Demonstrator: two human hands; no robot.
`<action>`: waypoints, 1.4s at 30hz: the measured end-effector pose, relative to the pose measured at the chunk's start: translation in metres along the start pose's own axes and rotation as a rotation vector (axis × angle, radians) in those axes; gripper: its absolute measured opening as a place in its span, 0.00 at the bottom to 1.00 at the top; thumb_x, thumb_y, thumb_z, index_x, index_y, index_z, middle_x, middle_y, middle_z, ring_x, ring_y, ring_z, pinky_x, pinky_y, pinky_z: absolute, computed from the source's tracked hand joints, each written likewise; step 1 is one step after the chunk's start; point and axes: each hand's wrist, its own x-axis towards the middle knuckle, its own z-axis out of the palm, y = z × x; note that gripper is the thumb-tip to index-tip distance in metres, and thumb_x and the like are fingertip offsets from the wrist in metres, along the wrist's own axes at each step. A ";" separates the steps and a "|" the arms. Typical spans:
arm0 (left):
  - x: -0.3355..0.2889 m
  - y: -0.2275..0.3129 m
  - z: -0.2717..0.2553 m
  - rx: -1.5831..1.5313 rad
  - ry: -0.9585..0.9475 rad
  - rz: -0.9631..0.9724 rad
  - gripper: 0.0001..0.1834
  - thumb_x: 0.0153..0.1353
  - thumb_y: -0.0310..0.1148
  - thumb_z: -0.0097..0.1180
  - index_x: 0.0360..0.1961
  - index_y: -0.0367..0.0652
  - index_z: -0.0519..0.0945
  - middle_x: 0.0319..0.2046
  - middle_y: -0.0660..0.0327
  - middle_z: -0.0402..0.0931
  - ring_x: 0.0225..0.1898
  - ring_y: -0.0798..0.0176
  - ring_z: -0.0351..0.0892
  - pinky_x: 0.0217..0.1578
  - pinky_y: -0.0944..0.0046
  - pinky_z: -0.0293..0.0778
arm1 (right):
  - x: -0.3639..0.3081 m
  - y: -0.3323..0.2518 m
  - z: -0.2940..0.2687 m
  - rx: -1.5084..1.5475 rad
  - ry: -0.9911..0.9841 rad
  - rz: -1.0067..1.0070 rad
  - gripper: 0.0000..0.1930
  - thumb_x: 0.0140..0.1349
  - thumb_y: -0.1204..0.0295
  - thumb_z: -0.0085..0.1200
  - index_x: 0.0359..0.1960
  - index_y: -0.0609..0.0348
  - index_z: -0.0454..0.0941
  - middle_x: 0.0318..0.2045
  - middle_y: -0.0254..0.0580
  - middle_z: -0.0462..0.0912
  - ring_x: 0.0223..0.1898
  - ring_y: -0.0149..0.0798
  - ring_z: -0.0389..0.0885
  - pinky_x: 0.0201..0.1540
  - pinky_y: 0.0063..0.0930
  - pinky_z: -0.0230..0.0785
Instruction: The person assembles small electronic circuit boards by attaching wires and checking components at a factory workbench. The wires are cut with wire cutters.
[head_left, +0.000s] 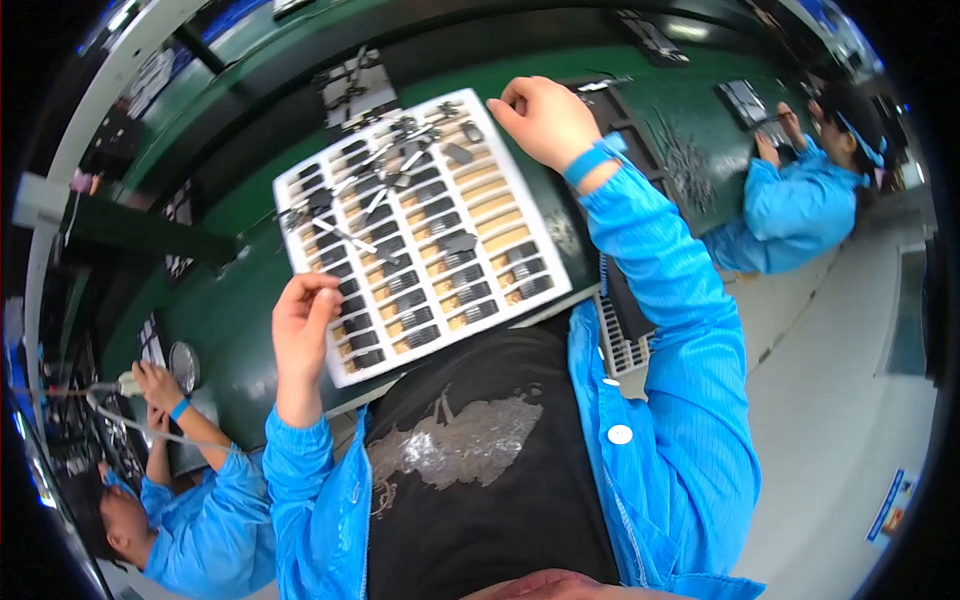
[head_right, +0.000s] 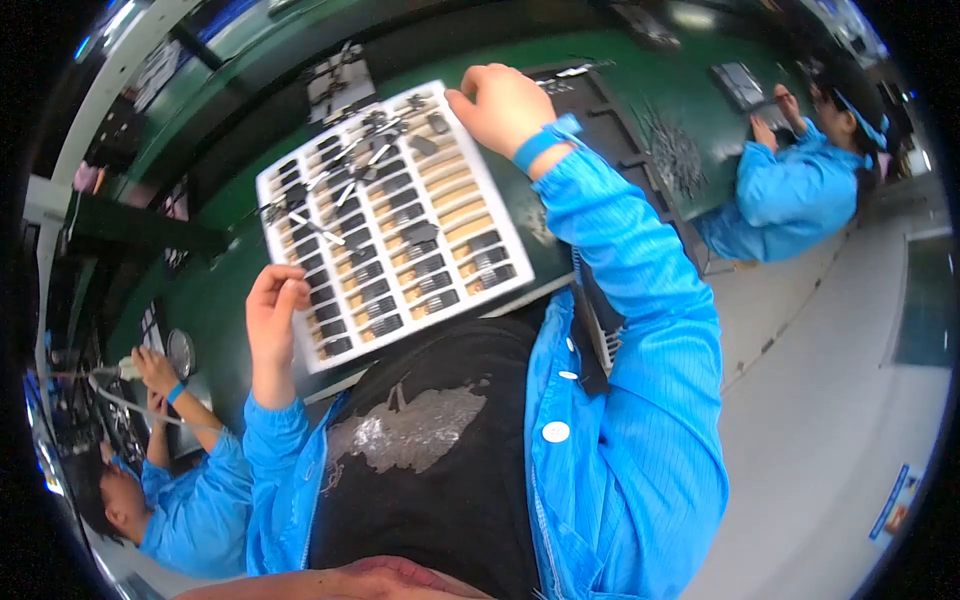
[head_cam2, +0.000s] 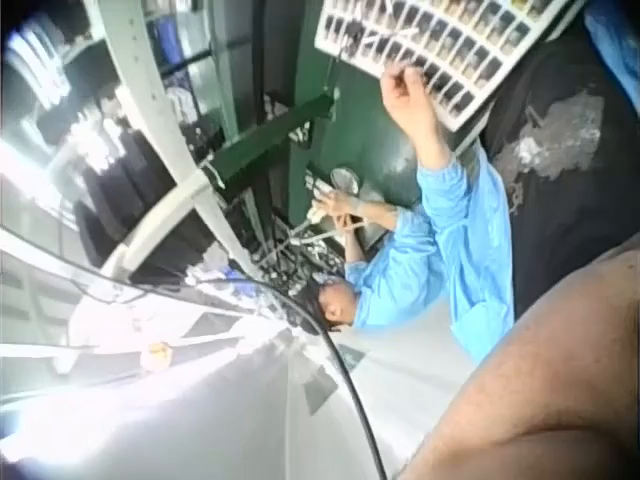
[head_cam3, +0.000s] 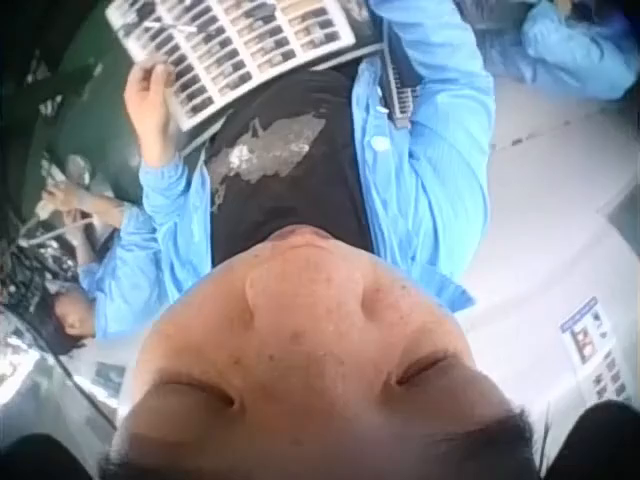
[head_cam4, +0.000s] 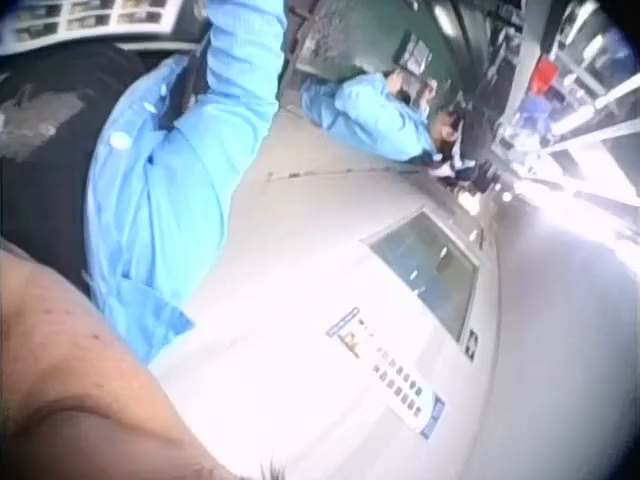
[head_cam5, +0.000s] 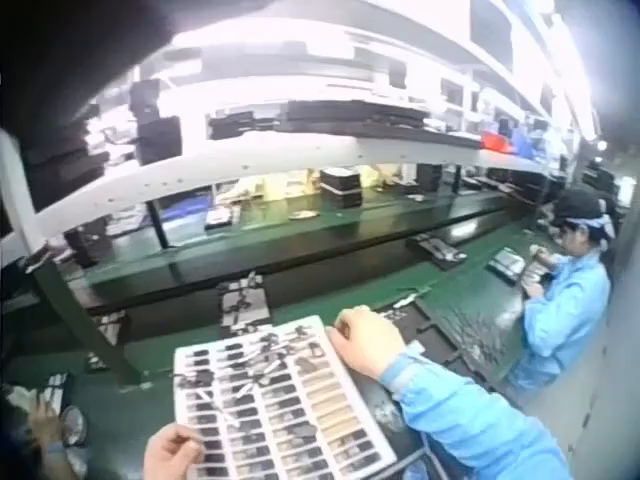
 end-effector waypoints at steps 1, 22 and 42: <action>-0.002 0.003 -0.004 0.045 0.008 0.019 0.08 0.69 0.30 0.56 0.45 0.37 0.79 0.33 0.65 0.78 0.35 0.73 0.75 0.39 0.72 0.71 | -0.015 0.001 -0.016 0.057 0.027 -0.006 0.17 0.62 0.55 0.59 0.33 0.58 0.84 0.30 0.49 0.84 0.36 0.53 0.84 0.40 0.44 0.76; 0.189 0.071 0.253 0.897 -0.659 0.451 0.14 0.62 0.39 0.60 0.38 0.38 0.82 0.36 0.52 0.81 0.41 0.52 0.82 0.44 0.57 0.76 | -0.284 0.142 -0.097 -0.266 -0.041 0.225 0.24 0.44 0.67 0.72 0.45 0.48 0.78 0.56 0.36 0.77 0.64 0.50 0.68 0.61 0.51 0.59; 0.342 -0.013 0.366 1.400 -0.351 0.394 0.20 0.49 0.41 0.71 0.40 0.40 0.83 0.42 0.47 0.82 0.46 0.44 0.81 0.49 0.49 0.77 | -0.285 0.172 -0.099 -0.050 -0.053 0.048 0.24 0.53 0.70 0.67 0.52 0.62 0.76 0.46 0.47 0.74 0.51 0.52 0.74 0.56 0.43 0.67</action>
